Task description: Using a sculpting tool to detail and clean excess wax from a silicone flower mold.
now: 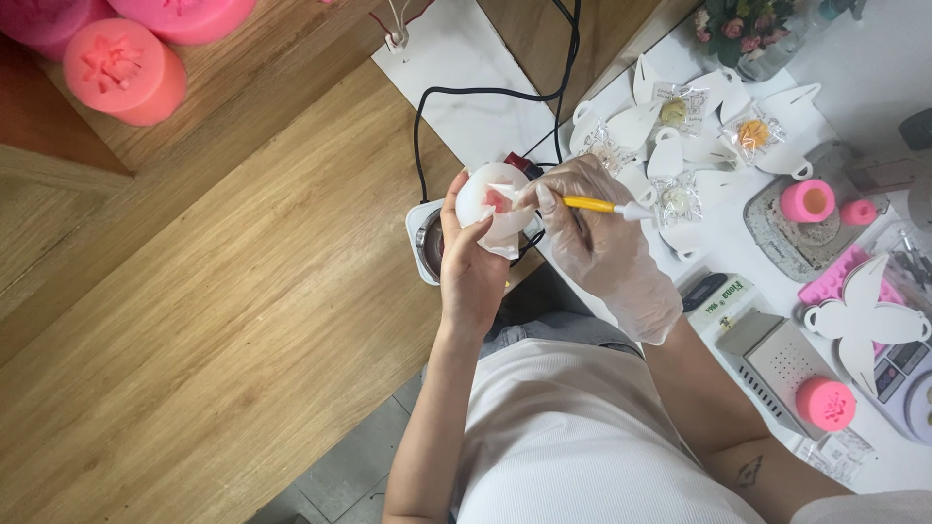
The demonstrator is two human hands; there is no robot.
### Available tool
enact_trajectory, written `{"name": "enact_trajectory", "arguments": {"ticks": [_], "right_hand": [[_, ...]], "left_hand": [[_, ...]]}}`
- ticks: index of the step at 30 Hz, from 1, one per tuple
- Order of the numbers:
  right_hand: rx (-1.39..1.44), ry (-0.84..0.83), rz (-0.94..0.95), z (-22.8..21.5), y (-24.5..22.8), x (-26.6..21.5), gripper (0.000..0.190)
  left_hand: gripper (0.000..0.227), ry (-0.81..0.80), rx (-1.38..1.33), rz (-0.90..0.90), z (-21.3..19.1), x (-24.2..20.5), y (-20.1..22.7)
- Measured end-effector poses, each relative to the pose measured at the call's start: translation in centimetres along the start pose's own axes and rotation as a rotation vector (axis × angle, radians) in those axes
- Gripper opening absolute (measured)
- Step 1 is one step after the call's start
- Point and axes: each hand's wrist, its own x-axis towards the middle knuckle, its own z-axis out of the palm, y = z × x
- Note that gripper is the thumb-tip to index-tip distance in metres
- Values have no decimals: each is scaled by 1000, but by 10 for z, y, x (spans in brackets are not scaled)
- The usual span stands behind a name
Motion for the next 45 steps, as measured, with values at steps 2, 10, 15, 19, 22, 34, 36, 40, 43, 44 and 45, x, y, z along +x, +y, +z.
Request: {"name": "enact_trajectory", "arguments": {"ticks": [2,10,15,19,22,34,36,40,43,44,45], "right_hand": [[-16,-8,-46,-1,-5,1,11],[1,-60,-61,-11,-8,1,11],[-8,-51,-142,-9,-12,3,11],[0,-72,-128,-11,-10,0,9],[-37,-60,-163,-9,-12,1,12],[-14,-107,-154,-1,-5,-5,8],[45,-139,-116,-3,-10,-4,8],[56,-105,-149,-2,2,-9,8],[73,-110,-165,-3,2,-7,8],[88,-115,-159,-4,2,-7,8],[104,-121,-155,-5,3,-6,8]], "left_hand": [[76,1,-3,-2,2,-1,1],[76,-9,-33,-4,-4,-1,0],[76,-14,-47,-23,-1,-3,2],[77,-6,-41,-13,-4,-4,5],[77,-6,-40,-18,-3,-7,8],[78,64,26,0,-9,-17,15],[79,62,24,12,-12,-19,12],[79,61,-11,22,-9,-22,10],[77,91,-36,-1,-7,-23,8],[76,91,-61,-3,-5,-24,8],[75,90,-85,-2,-4,-25,8]]}}
